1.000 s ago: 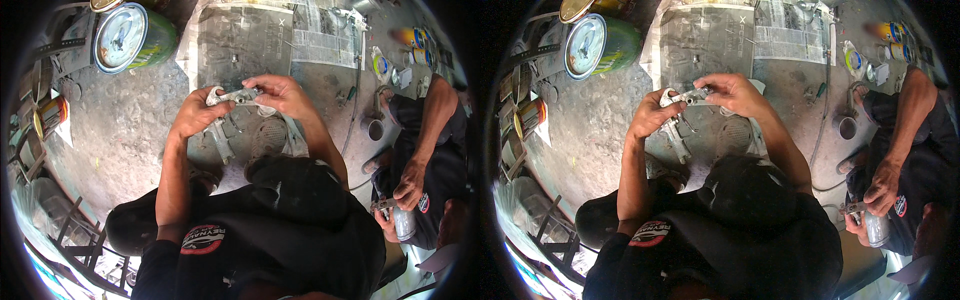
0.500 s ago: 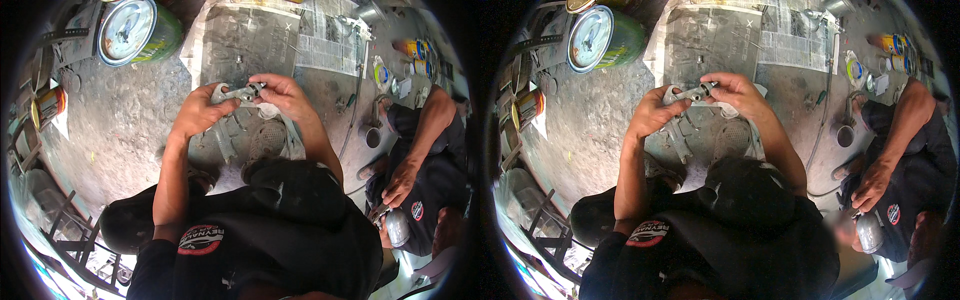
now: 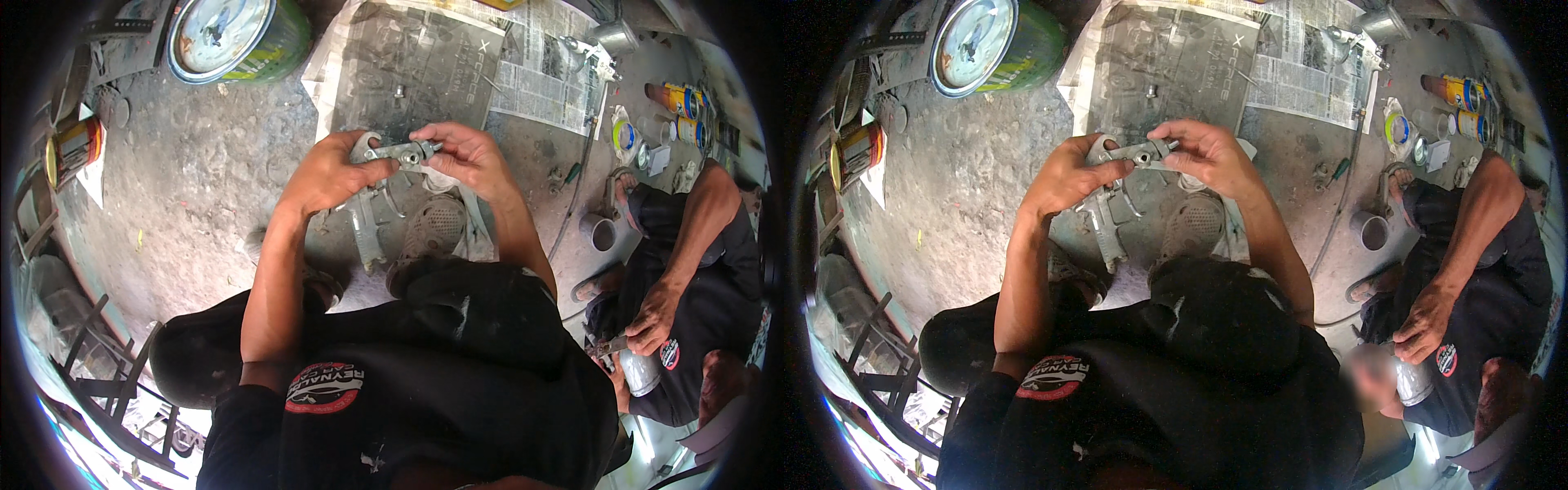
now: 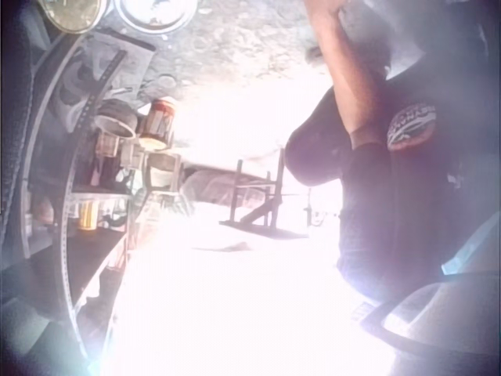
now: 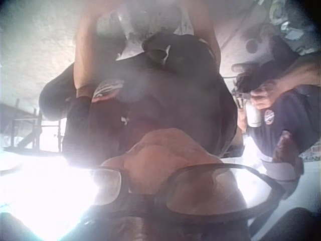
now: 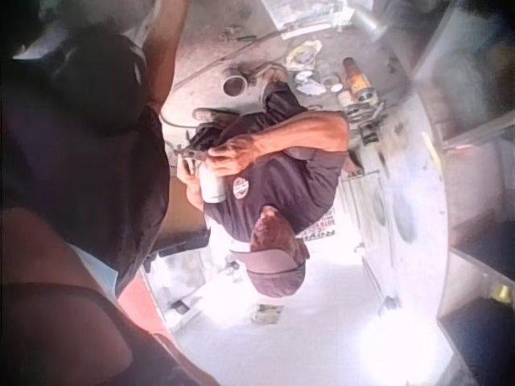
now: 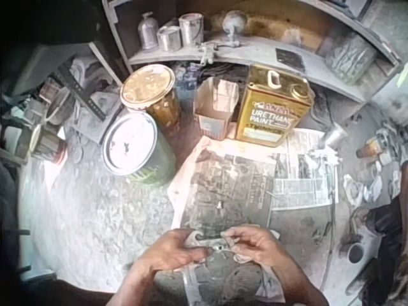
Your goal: The person sits on the floor and assembles a spray gun. They wipe small metal parts with a cloth, insert them into the gun body, and tighten components by hand. The person also handles a paint thinner can and a spray gun cup.
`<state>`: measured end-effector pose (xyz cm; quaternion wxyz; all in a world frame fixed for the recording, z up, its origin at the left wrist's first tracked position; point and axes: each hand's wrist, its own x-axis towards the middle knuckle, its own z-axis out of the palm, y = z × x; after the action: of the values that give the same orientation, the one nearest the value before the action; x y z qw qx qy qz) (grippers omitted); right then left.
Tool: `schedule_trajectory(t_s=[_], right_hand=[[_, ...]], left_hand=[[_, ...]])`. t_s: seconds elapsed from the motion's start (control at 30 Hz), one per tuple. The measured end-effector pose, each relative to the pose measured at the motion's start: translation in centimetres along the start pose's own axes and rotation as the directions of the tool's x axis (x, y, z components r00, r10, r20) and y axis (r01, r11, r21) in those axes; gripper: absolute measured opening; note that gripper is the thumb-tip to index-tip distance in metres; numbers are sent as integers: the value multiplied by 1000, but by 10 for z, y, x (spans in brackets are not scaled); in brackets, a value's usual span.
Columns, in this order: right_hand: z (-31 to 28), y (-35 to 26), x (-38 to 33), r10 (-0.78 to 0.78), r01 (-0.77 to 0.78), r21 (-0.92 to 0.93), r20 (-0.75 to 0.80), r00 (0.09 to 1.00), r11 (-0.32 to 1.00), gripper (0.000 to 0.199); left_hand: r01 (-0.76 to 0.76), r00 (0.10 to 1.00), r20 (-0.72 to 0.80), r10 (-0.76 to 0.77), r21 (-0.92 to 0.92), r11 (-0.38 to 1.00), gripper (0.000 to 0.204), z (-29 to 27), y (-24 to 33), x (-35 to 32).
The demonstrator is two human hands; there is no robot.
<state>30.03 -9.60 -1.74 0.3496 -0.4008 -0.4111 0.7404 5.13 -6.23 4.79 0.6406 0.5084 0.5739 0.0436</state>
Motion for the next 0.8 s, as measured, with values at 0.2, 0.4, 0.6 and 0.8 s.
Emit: schedule_trajectory(t_s=[0.2, 0.4, 0.6, 0.8], right_hand=[[1, -6, -3, 97, -103, -237, -37, 995, 966, 24], [-3, 1, -5, 129, -138, -127, -81, 988, 982, 27], [-2, 2, -5, 71, -74, -120, -29, 997, 990, 28], [4, 6, -2, 15, -15, 19, 11, 1000, 1000, 39]], left_hand=[[-53, 998, 33, 52, 38, 998, 42, 2, -3, 0], [-80, 997, 3, 80, -41, 996, 39, 12, -10, 6], [-51, 998, 39, 53, -58, 997, 36, 10, -15, 9], [35, 990, 137, 10, -318, 947, 26, 7, -31, 17]])
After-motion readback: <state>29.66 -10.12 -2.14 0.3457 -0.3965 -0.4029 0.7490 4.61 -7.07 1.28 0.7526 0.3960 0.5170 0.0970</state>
